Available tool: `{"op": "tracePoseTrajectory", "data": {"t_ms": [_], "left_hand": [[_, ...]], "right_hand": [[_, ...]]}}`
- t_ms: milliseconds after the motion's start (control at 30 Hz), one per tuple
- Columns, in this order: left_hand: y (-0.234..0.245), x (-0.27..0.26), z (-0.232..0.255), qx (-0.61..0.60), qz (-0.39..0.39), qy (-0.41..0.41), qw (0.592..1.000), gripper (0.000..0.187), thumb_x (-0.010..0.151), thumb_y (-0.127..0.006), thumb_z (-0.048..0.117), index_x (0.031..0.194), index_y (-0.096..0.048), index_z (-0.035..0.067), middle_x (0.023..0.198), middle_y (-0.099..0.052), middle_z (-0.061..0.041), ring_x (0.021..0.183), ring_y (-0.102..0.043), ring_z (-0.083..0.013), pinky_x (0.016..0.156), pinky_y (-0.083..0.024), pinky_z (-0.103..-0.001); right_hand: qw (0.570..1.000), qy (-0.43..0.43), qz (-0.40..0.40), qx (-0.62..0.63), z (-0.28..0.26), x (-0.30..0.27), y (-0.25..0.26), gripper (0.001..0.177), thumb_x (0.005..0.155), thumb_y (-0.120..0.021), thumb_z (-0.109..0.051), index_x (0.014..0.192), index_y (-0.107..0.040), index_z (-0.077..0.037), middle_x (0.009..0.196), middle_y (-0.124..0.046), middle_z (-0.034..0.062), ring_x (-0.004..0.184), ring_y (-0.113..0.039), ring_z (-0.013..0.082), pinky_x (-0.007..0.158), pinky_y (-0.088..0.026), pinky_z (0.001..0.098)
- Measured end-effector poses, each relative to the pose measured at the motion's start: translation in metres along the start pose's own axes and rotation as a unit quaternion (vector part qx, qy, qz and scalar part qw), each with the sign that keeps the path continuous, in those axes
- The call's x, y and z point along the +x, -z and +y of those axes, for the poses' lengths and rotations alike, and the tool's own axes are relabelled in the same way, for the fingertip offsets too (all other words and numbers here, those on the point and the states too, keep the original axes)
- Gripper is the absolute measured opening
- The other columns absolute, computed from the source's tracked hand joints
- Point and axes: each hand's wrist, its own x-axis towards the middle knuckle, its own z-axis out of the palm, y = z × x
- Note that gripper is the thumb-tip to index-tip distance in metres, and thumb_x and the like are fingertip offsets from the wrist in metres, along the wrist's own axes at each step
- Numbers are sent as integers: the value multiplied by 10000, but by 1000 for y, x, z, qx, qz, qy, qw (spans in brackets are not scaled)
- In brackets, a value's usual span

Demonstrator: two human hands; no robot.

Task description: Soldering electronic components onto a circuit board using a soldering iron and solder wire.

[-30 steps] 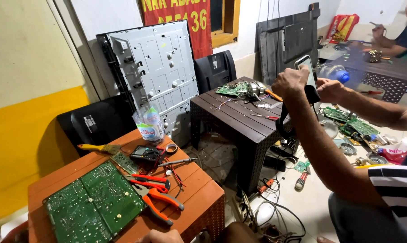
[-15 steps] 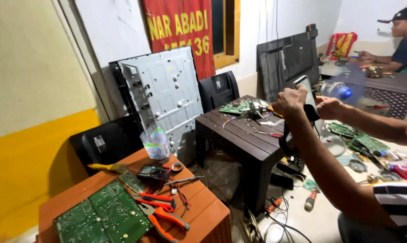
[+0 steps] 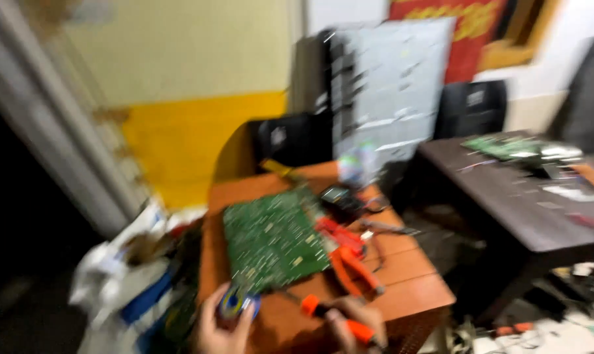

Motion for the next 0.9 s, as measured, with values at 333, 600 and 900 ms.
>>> {"op": "tracePoseTrajectory", "data": {"t_ms": [333, 600, 900], "left_hand": [[24, 35, 58, 51, -184, -106, 976, 499, 953, -703, 220, 1400, -531, 79, 1241, -658, -117, 1076, -663, -289, 895, -548, -399], [23, 30, 54, 77, -133, -135, 979, 452, 908, -777, 169, 1313, -597, 80, 1222, -698, -99, 1086, -677, -261, 920, -575, -343], [24, 29, 56, 96, -119, -194, 969, 454, 897, -705, 94, 1330, -583, 43, 1152, -703, -121, 1008, -662, -265, 860, -571, -394]], "right_hand": [[767, -326, 535, 139, -56, 62, -232, 257, 922, -584, -254, 1008, -747, -76, 651, -738, 34, 572, -691, 111, 621, -554, 243], [786, -287, 538, 105, -61, 68, -223, 283, 939, -558, -221, 1040, -732, -22, 774, -759, 85, 605, -711, 138, 631, -543, 244], [769, -301, 548, 131, -67, 75, -220, 289, 943, -539, -222, 1008, -724, -10, 707, -742, 111, 533, -713, 132, 552, -573, 220]]}}
